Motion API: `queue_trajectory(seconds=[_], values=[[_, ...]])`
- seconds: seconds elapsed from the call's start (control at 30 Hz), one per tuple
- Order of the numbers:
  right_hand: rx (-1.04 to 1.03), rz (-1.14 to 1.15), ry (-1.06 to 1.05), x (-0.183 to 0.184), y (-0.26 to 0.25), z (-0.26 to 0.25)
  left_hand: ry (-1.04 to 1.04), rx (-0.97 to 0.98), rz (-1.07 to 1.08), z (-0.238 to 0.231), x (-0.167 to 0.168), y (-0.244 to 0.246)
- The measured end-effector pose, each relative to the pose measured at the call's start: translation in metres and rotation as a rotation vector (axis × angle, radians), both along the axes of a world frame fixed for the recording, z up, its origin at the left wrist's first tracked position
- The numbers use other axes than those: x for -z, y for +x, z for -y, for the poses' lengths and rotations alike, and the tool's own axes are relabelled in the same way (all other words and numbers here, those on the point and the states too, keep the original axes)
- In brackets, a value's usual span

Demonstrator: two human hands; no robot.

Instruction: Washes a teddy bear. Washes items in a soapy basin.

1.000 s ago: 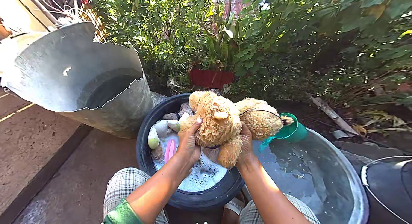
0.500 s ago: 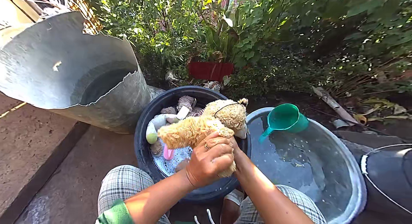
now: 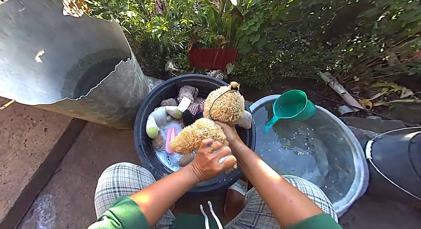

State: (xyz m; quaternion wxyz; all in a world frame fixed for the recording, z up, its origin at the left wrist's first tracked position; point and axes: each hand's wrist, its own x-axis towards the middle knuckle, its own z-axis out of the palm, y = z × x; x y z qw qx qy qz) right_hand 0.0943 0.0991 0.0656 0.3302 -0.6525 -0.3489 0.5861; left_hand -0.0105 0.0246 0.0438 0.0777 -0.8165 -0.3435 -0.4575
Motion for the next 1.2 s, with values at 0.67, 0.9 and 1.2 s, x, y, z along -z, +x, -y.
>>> queue_trajectory(seconds=[0.67,0.9,1.2], values=[[-0.131,0.275,0.434,-0.019,0.026,0.0,-1.216,0.203,0.69,-0.076,-0.065,-0.075],[-0.274,0.29,0.728,0.005,0.004,0.02,-1.157,0.34,1.087,-0.064,-0.055,-0.058],[-0.394,0.057,0.164,-0.025,0.021,0.02,-1.195,0.353,0.741,-0.07,-0.076,-0.069]])
